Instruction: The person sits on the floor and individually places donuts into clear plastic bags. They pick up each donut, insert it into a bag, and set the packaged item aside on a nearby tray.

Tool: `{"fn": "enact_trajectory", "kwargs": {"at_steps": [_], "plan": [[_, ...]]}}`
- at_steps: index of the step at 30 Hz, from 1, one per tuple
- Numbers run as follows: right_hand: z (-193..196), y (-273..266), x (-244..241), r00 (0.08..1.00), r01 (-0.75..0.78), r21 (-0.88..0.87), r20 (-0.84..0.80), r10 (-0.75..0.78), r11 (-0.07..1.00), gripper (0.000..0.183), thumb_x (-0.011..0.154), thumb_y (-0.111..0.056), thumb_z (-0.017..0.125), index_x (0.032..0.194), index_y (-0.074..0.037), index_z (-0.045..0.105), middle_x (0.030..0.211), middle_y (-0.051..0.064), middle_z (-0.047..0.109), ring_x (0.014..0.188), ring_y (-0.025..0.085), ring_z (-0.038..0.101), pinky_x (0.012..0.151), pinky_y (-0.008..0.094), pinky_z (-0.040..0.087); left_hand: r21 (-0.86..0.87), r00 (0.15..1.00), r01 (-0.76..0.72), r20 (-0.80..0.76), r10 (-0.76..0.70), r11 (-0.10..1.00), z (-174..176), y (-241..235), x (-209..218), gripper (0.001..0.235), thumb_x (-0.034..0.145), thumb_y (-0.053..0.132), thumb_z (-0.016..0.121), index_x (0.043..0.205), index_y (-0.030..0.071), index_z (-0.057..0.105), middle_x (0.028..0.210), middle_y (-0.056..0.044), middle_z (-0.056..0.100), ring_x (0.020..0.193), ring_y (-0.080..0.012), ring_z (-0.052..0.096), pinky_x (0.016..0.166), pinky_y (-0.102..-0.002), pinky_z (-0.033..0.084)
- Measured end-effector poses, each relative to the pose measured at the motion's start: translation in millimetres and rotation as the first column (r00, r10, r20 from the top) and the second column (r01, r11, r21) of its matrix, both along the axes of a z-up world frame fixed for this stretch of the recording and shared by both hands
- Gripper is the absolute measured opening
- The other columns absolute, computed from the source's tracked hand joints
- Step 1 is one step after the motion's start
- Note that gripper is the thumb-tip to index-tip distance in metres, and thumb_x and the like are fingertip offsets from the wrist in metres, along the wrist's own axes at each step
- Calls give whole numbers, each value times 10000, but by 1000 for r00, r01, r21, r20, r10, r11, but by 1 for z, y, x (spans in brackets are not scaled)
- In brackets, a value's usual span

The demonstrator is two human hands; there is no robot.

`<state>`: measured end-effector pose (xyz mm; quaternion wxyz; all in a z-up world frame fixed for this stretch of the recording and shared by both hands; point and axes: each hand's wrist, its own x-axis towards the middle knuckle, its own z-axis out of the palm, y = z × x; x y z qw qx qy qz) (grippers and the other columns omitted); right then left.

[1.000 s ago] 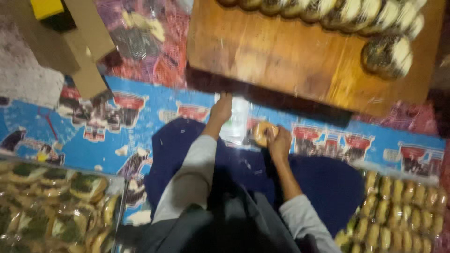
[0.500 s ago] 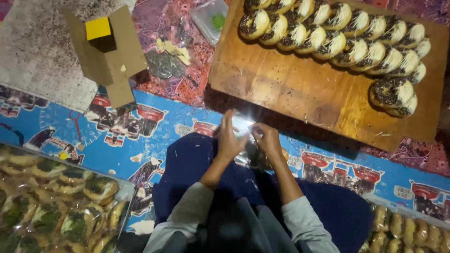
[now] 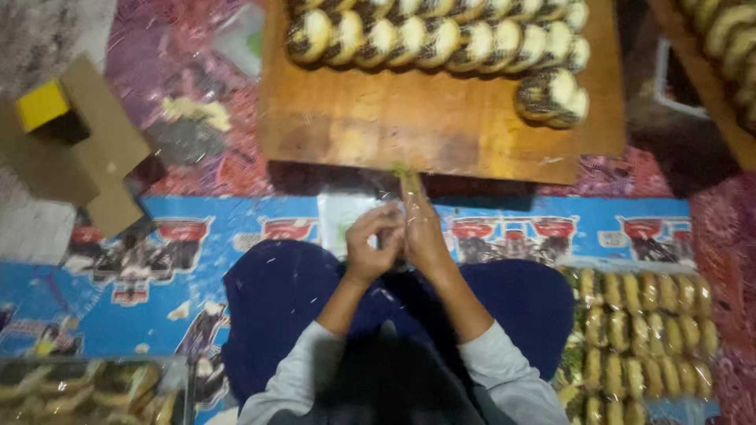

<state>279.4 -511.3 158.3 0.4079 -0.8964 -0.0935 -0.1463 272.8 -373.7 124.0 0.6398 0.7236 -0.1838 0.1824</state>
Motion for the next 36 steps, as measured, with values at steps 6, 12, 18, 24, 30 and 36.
{"fn": "enact_trajectory", "kwargs": {"at_steps": [6, 12, 18, 24, 30, 36], "plan": [[-12, -42, -13, 983, -130, -91, 118, 141, 987, 517, 923, -147, 727, 1408, -45, 582, 1526, 249, 486, 1390, 461, 522, 1172, 489, 413, -903, 587, -250, -428, -687, 349, -4, -49, 58, 455, 909, 86, 583, 1355, 176, 579, 1287, -127, 674, 1175, -273, 644, 990, -426, 545], [3, -210, 71, 874, 266, -323, -317, -368, 908, 517, 844, -439, 879, 1009, 29, 737, 851, 157, 740, 788, 274, 687, 743, 389, 571, -957, 634, -191, -290, -717, 218, -29, -75, 110, 166, 999, 107, 624, 1157, 149, 598, 1063, -50, 675, 1009, -223, 678, 973, -499, 562], [-22, -355, 172, 869, 166, -502, -332, -367, 849, 1364, 548, -414, 1005, 1631, -105, 234, 1638, 276, 149, 1477, 507, 152, 1134, 677, 146, -937, 563, -340, -266, -782, 74, -8, -82, 131, 369, 1006, 430, 565, 1114, 85, 642, 999, -152, 687, 973, -298, 653, 1079, -658, 444], [-32, -338, 165, 927, 172, -274, -278, -250, 946, 1094, 638, -281, 977, 1587, -142, 451, 1605, 193, 426, 1525, 401, 428, 1242, 562, 340, -911, 571, -395, -139, -809, -122, -30, -88, 148, 555, 1010, 545, 470, 1082, 23, 641, 1053, -203, 659, 1071, -350, 628, 1133, -693, 346], [4, -207, 39, 981, 31, 736, -152, 121, 676, 1021, 668, -184, 949, 1526, -68, 409, 1408, 89, 600, 1302, 216, 613, 1135, 370, 524, -888, 706, -408, -157, -691, -214, -42, -96, 153, 568, 1007, 545, 442, 1155, 23, 611, 1184, -221, 595, 1156, -386, 570, 1127, -718, 323], [26, -87, 14, 987, 141, 142, 55, -150, 980, 805, 678, -142, 934, 1387, -27, 569, 1354, 179, 615, 1295, 330, 598, 1121, 439, 491, -1000, 805, -3, -3, -594, 1, -19, -109, 108, 530, 1131, 519, 435, 1418, 82, 523, 1493, -249, 508, 1436, -434, 449, 1227, -580, 368]]}}
